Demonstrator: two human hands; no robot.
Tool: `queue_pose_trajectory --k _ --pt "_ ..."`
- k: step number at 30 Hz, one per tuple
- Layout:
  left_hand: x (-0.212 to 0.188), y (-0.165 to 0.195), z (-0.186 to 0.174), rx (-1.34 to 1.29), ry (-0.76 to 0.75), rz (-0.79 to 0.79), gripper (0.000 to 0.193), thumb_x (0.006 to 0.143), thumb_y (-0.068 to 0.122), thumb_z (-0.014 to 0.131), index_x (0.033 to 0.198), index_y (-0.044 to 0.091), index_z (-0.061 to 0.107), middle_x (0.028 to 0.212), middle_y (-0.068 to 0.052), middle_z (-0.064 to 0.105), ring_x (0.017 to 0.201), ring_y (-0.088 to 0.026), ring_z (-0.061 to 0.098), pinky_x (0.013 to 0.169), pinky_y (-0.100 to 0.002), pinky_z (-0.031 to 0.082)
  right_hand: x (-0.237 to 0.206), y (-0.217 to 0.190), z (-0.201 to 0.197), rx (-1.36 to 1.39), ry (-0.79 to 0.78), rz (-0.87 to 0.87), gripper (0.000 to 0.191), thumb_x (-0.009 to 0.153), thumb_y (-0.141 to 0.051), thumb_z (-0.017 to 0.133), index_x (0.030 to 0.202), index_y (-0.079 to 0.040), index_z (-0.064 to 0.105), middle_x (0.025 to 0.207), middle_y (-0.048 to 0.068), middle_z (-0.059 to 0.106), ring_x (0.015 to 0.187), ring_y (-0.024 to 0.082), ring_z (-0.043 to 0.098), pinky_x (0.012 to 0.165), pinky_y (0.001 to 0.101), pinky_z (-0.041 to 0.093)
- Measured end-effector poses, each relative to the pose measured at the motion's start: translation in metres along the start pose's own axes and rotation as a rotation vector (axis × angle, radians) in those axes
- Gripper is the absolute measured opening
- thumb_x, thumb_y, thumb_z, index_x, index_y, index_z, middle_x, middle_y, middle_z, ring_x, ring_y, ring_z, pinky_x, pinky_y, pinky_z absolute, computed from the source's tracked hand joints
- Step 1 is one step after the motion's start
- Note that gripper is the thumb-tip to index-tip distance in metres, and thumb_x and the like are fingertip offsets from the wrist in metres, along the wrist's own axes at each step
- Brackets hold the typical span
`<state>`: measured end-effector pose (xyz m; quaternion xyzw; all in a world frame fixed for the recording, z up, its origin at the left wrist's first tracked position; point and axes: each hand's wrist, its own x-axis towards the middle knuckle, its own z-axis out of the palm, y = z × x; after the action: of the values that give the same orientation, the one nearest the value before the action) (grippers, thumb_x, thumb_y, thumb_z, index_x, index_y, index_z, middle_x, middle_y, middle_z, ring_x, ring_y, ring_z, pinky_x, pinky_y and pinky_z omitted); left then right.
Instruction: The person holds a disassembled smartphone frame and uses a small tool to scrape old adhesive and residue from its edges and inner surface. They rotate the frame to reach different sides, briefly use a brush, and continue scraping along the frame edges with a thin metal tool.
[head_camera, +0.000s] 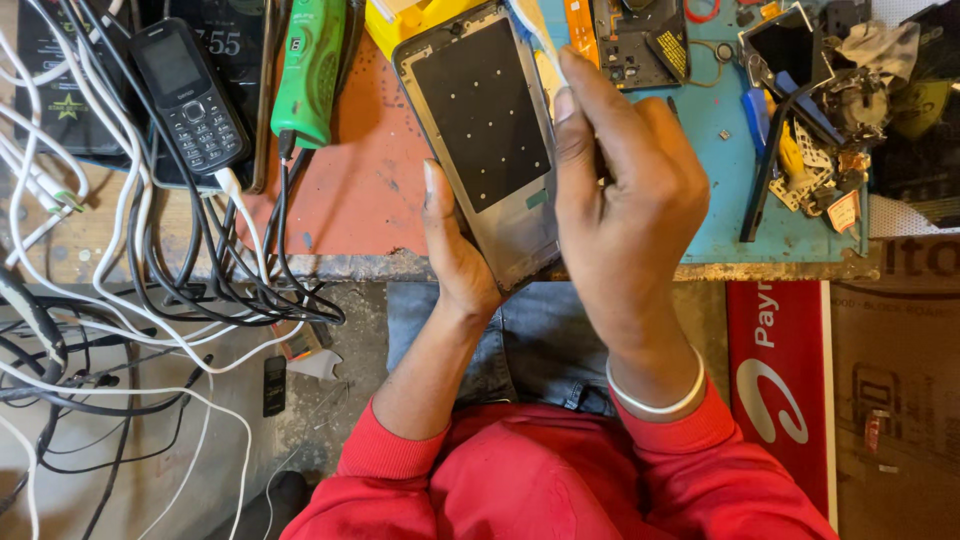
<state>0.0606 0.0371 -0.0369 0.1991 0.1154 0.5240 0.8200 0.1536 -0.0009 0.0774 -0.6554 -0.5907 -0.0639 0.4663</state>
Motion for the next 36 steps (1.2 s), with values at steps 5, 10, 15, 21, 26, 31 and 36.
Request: queue_pose_trajectory --k 5,10,15,21,26,31,36 --pt "-0.004 -0.002 -0.001 0.012 0.002 -0.013 0.075 0.11 0.061 0.034 0.159 0.004 0.04 0.155 -0.014 0.051 0.14 -0.028 0.054 0.121 -0.045 0.044 0.004 0.003 -0.002 -0.043 -0.005 -0.023 0.017 0.114 -0.009 0.073 0.131 -0.009 0.07 0.082 0.01 0.055 0.068 0.021 0.054 0.065 0.0339 0.043" --pt "-0.001 0.001 0.002 -0.038 0.061 0.019 0.075 0.109 0.061 0.034 0.158 0.004 0.04 0.151 -0.015 0.053 0.136 -0.03 0.055 0.117 -0.046 0.047 -0.01 -0.002 -0.01 -0.1 -0.063 0.049 0.02 0.114 -0.009 0.07 0.134 -0.009 0.071 0.079 0.009 0.054 0.067 0.021 0.053 0.065 0.0355 0.043" --pt "-0.002 0.0 0.005 -0.166 -0.221 0.044 0.07 0.12 0.062 0.034 0.149 0.0 0.046 0.137 -0.019 0.059 0.125 -0.031 0.063 0.108 -0.045 0.054 -0.039 -0.019 -0.023 0.044 -0.197 0.196 0.028 0.106 -0.009 0.068 0.133 -0.007 0.07 0.076 0.009 0.058 0.064 0.017 0.056 0.063 0.0342 0.047" --pt "-0.008 -0.008 -0.002 0.013 -0.035 -0.033 0.075 0.108 0.061 0.032 0.15 -0.001 0.045 0.134 -0.016 0.063 0.121 -0.024 0.064 0.106 -0.039 0.053 -0.027 -0.02 -0.006 0.228 -0.152 0.057 0.02 0.12 -0.011 0.062 0.14 -0.009 0.061 0.105 0.01 0.071 0.083 0.015 0.067 0.076 0.0277 0.053" --pt "-0.014 -0.001 -0.007 0.041 -0.204 -0.108 0.081 0.122 0.064 0.028 0.15 -0.009 0.049 0.116 -0.015 0.059 0.101 -0.021 0.057 0.089 -0.032 0.045 -0.02 -0.03 -0.001 0.249 -0.192 0.051 0.024 0.118 -0.01 0.062 0.142 -0.008 0.061 0.097 0.009 0.07 0.074 0.015 0.063 0.07 0.0272 0.051" --pt "-0.013 0.001 0.0 0.036 -0.123 -0.112 0.085 0.101 0.067 0.025 0.144 -0.002 0.049 0.128 -0.015 0.066 0.115 -0.027 0.066 0.102 -0.04 0.054 -0.023 -0.026 -0.008 0.255 -0.266 0.009 0.025 0.119 -0.01 0.063 0.143 -0.01 0.059 0.104 0.009 0.069 0.077 0.013 0.063 0.074 0.0283 0.051" --pt "-0.007 -0.009 -0.008 -0.211 -0.16 -0.007 0.066 0.119 0.052 0.027 0.147 -0.005 0.046 0.122 -0.017 0.063 0.112 -0.027 0.062 0.098 -0.038 0.05 -0.023 -0.019 -0.001 0.068 -0.184 0.006 0.031 0.116 -0.009 0.067 0.147 -0.013 0.062 0.078 0.007 0.052 0.063 0.014 0.049 0.061 0.0296 0.041"
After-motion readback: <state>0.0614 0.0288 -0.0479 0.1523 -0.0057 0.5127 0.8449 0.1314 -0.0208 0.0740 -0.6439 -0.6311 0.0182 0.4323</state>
